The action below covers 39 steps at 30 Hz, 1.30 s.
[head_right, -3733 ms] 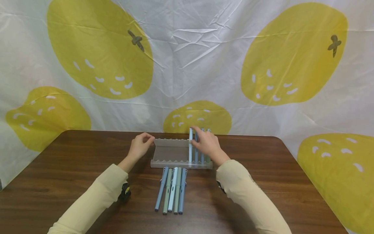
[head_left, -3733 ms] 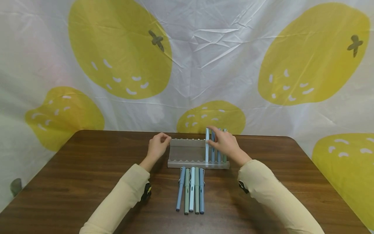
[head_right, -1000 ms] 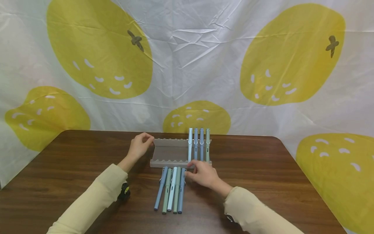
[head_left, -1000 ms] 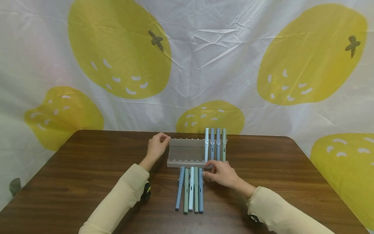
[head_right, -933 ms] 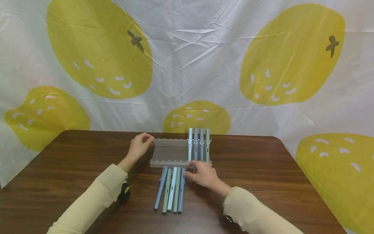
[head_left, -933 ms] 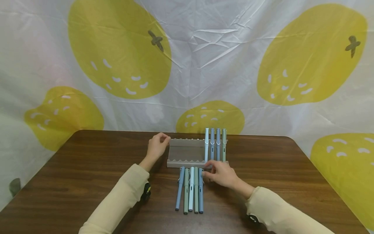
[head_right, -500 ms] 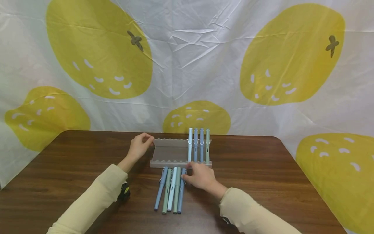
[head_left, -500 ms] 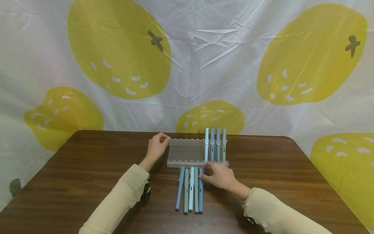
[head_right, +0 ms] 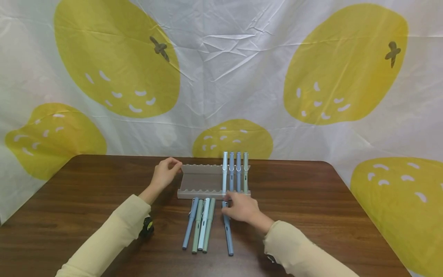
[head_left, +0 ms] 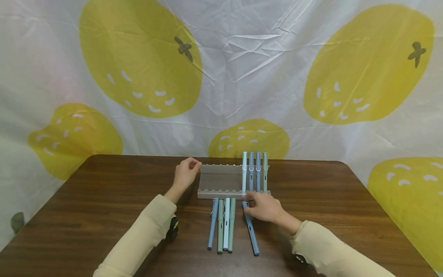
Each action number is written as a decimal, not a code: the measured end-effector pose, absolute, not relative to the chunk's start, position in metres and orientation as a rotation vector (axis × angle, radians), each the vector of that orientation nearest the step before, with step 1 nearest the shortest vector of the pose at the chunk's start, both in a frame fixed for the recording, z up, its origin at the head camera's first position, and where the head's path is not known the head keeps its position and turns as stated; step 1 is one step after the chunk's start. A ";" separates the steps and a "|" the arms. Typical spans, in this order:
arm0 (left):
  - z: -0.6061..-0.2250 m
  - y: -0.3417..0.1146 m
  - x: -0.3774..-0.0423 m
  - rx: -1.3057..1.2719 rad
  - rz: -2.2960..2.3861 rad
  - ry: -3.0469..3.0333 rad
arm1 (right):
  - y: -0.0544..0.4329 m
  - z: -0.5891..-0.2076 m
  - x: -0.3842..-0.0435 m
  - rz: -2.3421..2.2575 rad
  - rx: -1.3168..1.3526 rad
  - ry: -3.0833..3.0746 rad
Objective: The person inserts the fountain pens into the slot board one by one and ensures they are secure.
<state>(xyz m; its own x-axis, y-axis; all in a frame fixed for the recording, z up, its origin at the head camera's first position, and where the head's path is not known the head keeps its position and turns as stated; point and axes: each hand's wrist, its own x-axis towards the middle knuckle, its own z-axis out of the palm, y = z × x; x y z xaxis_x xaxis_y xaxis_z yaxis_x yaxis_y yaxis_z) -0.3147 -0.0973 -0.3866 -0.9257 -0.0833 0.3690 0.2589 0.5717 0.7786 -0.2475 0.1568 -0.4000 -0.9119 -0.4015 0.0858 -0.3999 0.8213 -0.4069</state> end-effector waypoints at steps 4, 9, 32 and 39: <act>-0.387 -0.097 -0.314 -0.143 -1.304 -2.441 | 0.162 -0.398 -0.249 -0.743 -0.740 2.882; -0.387 -0.097 -0.315 -0.139 -1.308 -2.437 | 0.166 -0.397 -0.252 -0.966 -0.869 2.577; -0.386 -0.096 -0.314 -0.139 -1.308 -2.427 | 0.165 -0.407 -0.253 -0.855 -0.885 2.697; -0.386 -0.096 -0.315 -0.141 -1.302 -2.428 | 0.161 -0.408 -0.251 -0.695 -0.930 2.839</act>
